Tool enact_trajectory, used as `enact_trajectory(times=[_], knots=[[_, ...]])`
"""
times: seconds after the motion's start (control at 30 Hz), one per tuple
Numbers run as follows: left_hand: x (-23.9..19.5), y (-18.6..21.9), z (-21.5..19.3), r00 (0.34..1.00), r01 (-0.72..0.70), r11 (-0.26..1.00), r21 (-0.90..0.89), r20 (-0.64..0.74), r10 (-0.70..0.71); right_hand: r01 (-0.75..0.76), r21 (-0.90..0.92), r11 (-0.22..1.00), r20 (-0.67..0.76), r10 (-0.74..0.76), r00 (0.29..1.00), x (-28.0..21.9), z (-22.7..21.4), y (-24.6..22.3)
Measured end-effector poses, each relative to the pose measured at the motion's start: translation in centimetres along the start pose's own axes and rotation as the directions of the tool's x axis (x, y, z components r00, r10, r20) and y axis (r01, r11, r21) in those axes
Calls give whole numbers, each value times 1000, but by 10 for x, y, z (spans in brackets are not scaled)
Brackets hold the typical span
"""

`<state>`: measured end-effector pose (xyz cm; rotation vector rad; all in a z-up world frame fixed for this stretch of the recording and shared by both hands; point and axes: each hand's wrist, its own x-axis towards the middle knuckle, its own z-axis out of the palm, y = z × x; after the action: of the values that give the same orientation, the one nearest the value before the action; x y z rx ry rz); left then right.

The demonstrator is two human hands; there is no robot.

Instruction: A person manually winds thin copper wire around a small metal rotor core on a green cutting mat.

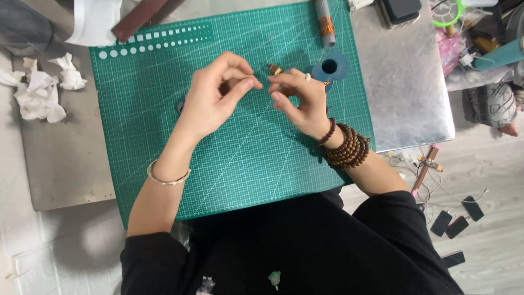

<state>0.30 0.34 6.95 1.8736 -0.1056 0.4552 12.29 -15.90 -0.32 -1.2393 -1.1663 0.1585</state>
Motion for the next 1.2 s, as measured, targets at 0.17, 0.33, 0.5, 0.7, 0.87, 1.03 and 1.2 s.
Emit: enact_trajectory(times=[0.17, 0.33, 0.5, 0.7, 0.87, 1.03, 1.2], knots=[[1, -20, 13, 998, 40, 999, 26, 53, -41, 31, -51, 998, 22, -30, 999, 4, 4, -4], [2, -21, 15, 997, -13, 997, 71, 74, 8, -28, 11, 1000, 37, 27, 999, 6, 5, -3], [3, -15, 14, 993, -11, 998, 62, 117, 4, -105, 172, 979, 51, 98, 994, 8, 7, 1], [2, -19, 12, 978, 6, 1000, 30, 210, -12, -174, 166, 971, 27, 172, 985, 5, 3, 0], [3, -17, 14, 987, 48, 981, 190, 141, -75, -117, 163, 980, 27, 114, 993, 3, 4, 7], [2, -22, 14, 976, 100, 988, 114, 184, -120, -113, 197, 974, 56, 104, 993, 6, 7, -1], [4, -23, 16, 965, 147, 979, 142, 196, -173, -51, 100, 994, 43, 46, 998, 6, 2, 12]])
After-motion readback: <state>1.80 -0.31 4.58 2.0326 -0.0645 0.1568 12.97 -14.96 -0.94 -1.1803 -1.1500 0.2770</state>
